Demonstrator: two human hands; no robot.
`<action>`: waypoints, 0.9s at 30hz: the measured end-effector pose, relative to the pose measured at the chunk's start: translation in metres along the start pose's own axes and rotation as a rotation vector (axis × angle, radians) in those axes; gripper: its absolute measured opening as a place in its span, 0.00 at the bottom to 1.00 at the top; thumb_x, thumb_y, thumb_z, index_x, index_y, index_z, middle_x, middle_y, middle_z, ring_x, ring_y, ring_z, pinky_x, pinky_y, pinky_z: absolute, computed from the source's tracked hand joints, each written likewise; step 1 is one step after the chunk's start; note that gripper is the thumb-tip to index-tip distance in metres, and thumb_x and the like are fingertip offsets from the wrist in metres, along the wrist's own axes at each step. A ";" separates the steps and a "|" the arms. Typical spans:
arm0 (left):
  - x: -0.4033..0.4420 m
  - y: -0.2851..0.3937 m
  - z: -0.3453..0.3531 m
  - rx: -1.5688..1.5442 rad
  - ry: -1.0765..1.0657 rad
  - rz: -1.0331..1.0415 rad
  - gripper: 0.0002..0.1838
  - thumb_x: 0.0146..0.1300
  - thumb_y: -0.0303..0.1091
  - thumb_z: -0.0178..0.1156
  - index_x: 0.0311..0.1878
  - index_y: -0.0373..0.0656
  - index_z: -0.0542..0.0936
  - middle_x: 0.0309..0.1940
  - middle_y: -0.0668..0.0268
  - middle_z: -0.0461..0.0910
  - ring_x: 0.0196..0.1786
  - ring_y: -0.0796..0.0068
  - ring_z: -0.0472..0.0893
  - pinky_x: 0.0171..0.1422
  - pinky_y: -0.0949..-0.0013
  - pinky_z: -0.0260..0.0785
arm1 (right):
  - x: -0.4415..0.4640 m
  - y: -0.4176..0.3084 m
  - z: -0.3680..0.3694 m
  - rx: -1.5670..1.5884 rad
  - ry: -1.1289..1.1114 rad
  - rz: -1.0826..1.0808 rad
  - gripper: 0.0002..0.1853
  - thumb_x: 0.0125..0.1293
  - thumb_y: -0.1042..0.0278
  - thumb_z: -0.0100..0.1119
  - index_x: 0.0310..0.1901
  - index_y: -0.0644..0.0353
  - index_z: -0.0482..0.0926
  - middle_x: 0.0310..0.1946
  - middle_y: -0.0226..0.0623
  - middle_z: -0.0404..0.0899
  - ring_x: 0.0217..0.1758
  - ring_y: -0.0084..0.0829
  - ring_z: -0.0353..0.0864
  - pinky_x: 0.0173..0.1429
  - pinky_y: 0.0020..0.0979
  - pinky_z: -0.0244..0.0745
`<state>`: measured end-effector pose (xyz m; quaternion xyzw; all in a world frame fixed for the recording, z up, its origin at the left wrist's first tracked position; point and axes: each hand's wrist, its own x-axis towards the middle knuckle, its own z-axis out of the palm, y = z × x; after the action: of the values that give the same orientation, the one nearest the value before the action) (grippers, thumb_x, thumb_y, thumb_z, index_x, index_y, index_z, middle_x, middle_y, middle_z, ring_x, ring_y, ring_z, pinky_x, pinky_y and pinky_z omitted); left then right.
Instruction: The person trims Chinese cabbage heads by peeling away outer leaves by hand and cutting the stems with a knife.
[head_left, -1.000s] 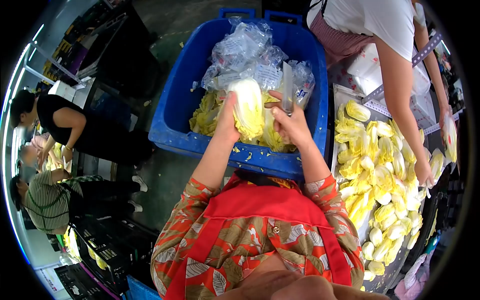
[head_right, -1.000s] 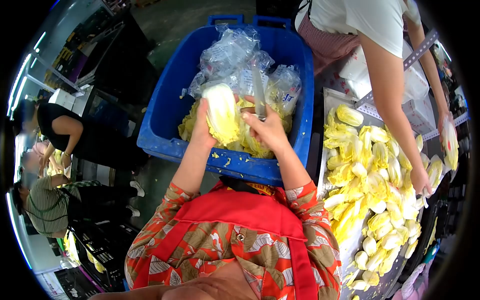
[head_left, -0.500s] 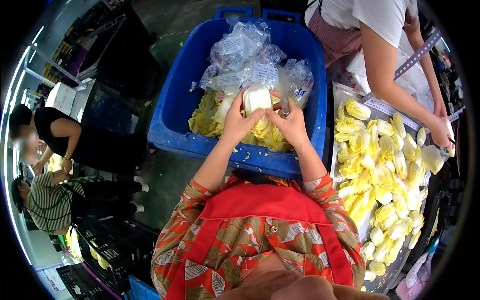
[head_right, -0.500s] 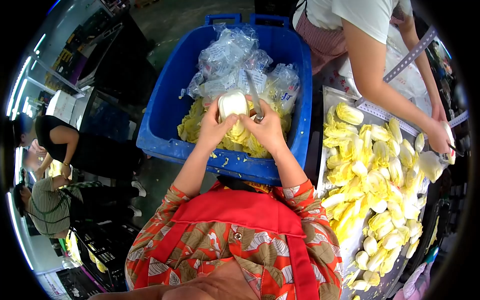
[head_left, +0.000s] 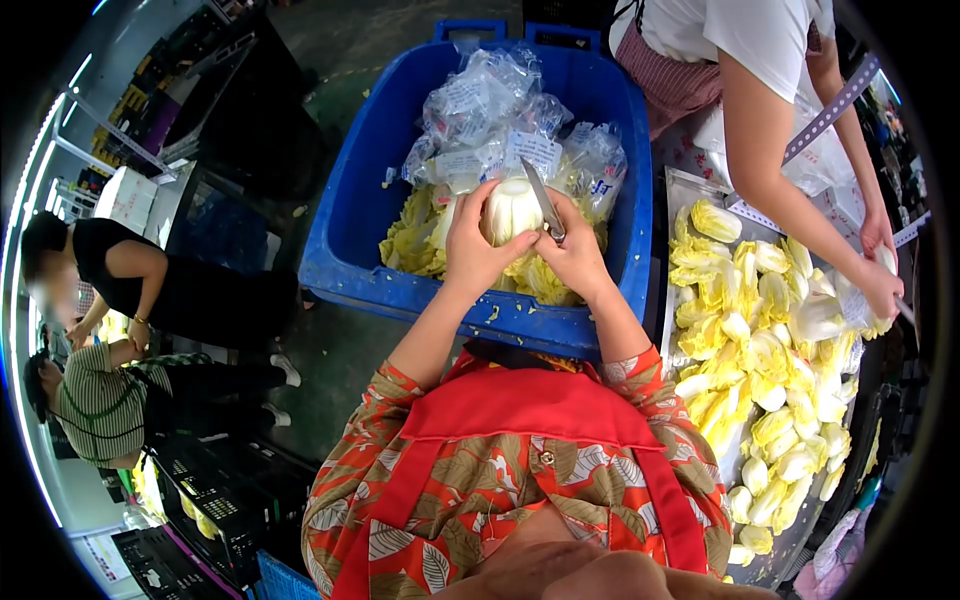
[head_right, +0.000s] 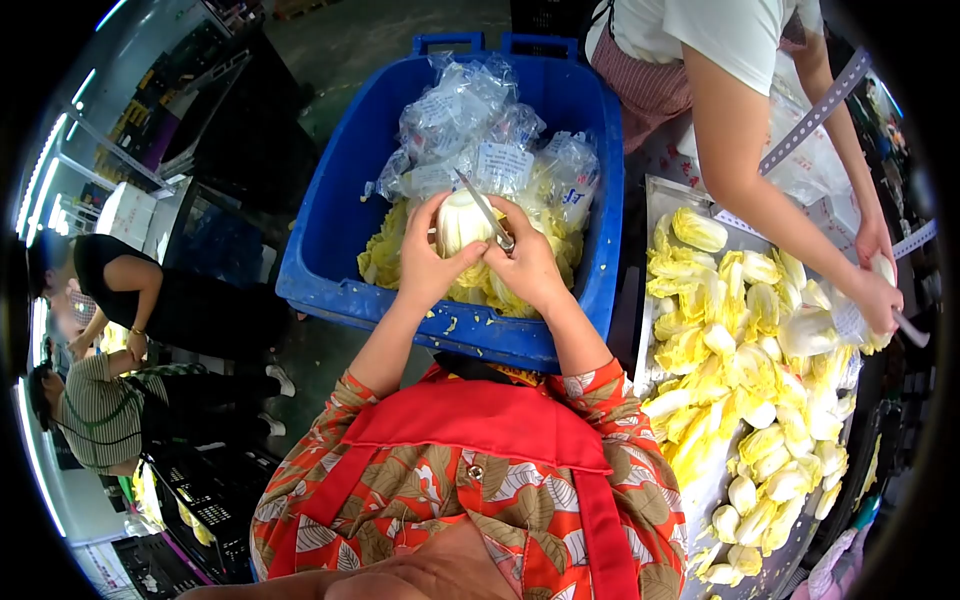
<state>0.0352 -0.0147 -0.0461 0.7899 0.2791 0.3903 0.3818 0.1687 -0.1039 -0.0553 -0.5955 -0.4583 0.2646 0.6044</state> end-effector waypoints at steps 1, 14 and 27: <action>0.000 0.002 0.000 -0.009 0.000 -0.007 0.37 0.47 0.35 0.72 0.61 0.40 0.68 0.54 0.59 0.71 0.54 0.67 0.75 0.56 0.65 0.69 | 0.000 0.001 -0.001 -0.015 0.001 -0.018 0.29 0.56 0.72 0.62 0.62 0.58 0.68 0.40 0.36 0.78 0.38 0.22 0.75 0.41 0.24 0.72; 0.000 0.005 0.003 -0.649 -0.058 -0.221 0.32 0.65 0.35 0.55 0.70 0.41 0.55 0.61 0.59 0.66 0.62 0.69 0.67 0.65 0.68 0.61 | -0.005 -0.012 -0.006 0.264 -0.112 0.219 0.34 0.54 0.66 0.68 0.63 0.63 0.67 0.35 0.30 0.75 0.28 0.15 0.71 0.31 0.20 0.67; 0.004 -0.020 -0.021 -1.433 -0.126 -0.583 0.30 0.67 0.51 0.49 0.64 0.40 0.64 0.56 0.53 0.73 0.58 0.56 0.75 0.59 0.56 0.70 | 0.002 0.021 -0.018 -0.406 0.234 0.091 0.31 0.55 0.69 0.62 0.62 0.65 0.66 0.38 0.42 0.79 0.40 0.28 0.80 0.42 0.25 0.74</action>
<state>0.0176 0.0077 -0.0525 0.2655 0.1327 0.3136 0.9020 0.1900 -0.1073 -0.0729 -0.7514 -0.4019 0.1232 0.5086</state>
